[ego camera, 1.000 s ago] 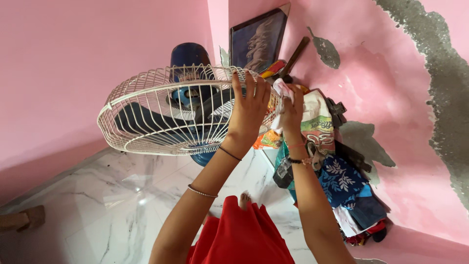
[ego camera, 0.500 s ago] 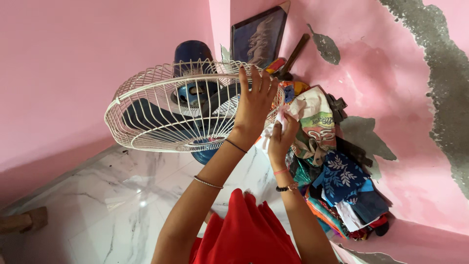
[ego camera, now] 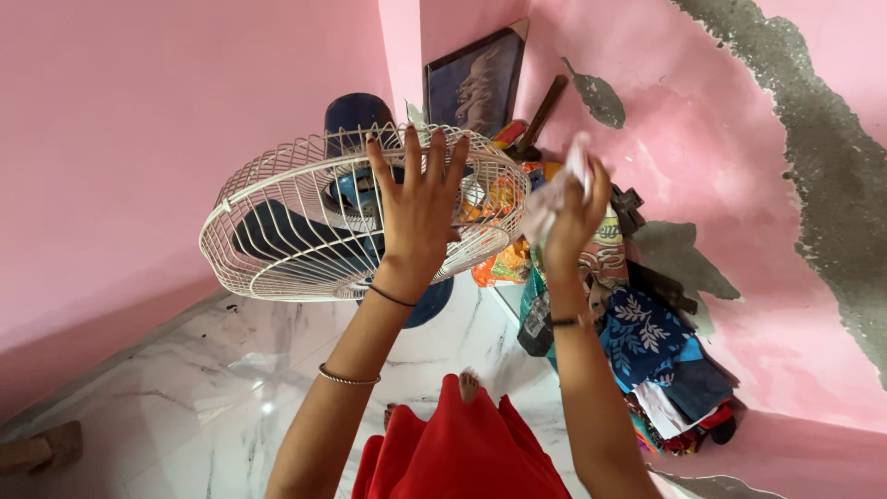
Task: The person cleans a standing fan using a white cloth. They wipe the front grill, the motor housing, and the fan blades while rotating the fan head to access different areas.
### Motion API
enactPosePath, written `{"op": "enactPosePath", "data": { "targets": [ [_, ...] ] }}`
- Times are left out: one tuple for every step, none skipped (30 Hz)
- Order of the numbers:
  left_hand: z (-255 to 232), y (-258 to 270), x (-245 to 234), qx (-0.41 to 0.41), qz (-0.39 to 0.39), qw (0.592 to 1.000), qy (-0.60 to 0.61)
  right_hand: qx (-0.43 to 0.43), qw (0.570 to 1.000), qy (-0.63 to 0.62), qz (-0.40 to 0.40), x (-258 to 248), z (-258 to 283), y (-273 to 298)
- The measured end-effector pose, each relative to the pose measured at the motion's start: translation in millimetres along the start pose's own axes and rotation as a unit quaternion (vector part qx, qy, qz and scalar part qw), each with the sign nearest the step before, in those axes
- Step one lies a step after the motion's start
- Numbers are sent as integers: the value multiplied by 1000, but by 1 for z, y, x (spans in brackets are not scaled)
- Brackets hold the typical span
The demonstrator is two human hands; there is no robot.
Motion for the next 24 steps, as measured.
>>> {"op": "enactPosePath", "data": {
  "targets": [
    [0,2,-1,-1,-13,1000,5,44,999,20,12,12,5,-13],
    [1,3,-1,-2,-26,1000,9,87,995,40,24,20,5,-19],
    [1,4,1,-1,-23,1000,8,-14,993,119,18,24,3,-14],
    [0,5,2,-1,-20,1000,7,-115,974,197,12,32,-3,-8],
    [1,4,3,0,-18,1000,4,-216,939,269,7,39,-10,-4],
    [1,6,4,-1,-22,1000,5,-214,939,268,-9,40,-20,0],
    [1,5,5,-4,-30,1000,7,-216,939,266,-25,36,-28,7],
    [2,4,6,-6,-38,999,8,-218,939,265,-41,32,-34,13],
    [2,4,7,-4,-44,999,10,-233,933,270,-47,28,-40,24],
    [1,3,9,-3,-50,999,12,-248,928,275,-52,26,-46,38],
    [2,4,10,-3,-57,998,11,-264,922,278,-57,24,-50,50],
    [0,5,11,-3,-56,998,7,-233,937,258,-39,20,-53,60],
    [-1,4,11,-3,-56,998,1,-203,950,235,-22,19,-55,68],
    [-1,3,11,-4,-57,998,-5,-173,962,212,-3,18,-57,74],
    [-2,4,11,-2,-56,998,-1,-187,957,220,-4,16,-57,80],
    [-3,4,11,0,-55,998,3,-201,953,228,-5,12,-57,84],
    [-2,5,10,2,-54,999,7,-215,948,234,-6,10,-58,88],
    [-1,5,10,1,-51,999,3,-209,950,231,-3,10,-60,89],
    [-1,6,11,1,-49,999,2,-204,952,229,-1,8,-64,90],
    [-1,6,11,1,-47,999,0,-198,954,226,1,6,-69,91],
    [-1,6,12,2,-45,999,1,-179,956,232,16,4,-75,94],
    [0,5,12,4,-44,999,2,-161,957,238,30,1,-80,98],
    [2,4,11,5,-43,999,1,-143,959,242,45,-1,-84,101],
    [4,4,11,9,-37,999,14,-128,969,205,53,-3,-85,105]
  ]
}}
Point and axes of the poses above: each hand's wrist, its own y-axis away from the middle knuckle, its own x-axis out of the palm, z = x × y, the point moved 2 cm from there along -y, towards the middle knuckle, and after that the axes turned 14 degrees about x, right-handed, at the moved point
